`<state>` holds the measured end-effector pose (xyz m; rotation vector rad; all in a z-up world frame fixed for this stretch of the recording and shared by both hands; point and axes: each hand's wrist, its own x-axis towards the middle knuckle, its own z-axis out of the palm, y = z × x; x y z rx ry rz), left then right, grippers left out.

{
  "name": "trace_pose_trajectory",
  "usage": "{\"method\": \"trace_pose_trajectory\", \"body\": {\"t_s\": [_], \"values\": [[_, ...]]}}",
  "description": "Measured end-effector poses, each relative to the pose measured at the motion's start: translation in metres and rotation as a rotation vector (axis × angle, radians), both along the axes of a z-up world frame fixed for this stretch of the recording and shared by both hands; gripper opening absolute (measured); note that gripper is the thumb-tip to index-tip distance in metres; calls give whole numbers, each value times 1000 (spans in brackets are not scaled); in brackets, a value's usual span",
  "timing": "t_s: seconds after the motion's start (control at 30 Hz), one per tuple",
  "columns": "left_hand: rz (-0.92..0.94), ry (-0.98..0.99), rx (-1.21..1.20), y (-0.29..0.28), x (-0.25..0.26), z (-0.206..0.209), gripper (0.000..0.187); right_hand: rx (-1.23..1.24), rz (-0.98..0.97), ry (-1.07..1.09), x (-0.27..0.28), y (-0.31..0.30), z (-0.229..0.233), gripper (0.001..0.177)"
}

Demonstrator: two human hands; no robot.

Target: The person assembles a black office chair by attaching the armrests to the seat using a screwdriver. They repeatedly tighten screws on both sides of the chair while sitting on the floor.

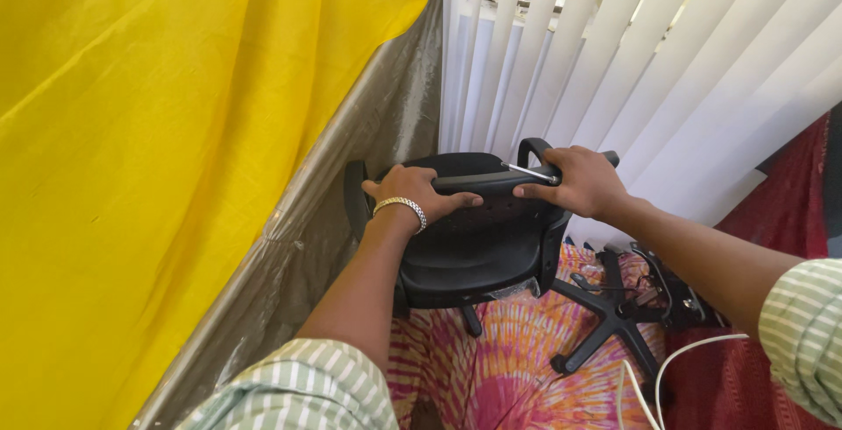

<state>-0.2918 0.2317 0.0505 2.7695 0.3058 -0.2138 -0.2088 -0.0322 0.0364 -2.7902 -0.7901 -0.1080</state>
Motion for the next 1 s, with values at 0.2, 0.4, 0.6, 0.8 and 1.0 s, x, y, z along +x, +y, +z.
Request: {"method": "trace_pose_trajectory", "body": {"t_s": [0.2,0.4,0.6,0.8,1.0], "values": [[-61,-298,69,1,-2,-17,90,72,13,-95,-1,-1,-8,68],[-95,-180,71,16,10,-11,90,48,-35,-89,-3,14,-9,69],[-373,-68,-13,-15,31,0,79,446,-197,300,-1,10,-3,45],[-626,19,-108,-105,79,7,73,1960,-685,679,19,-26,-2,29],[-494,-41,-35,-146,98,-17,49,2185,-1041,1112,-29,-77,-30,34]]}}
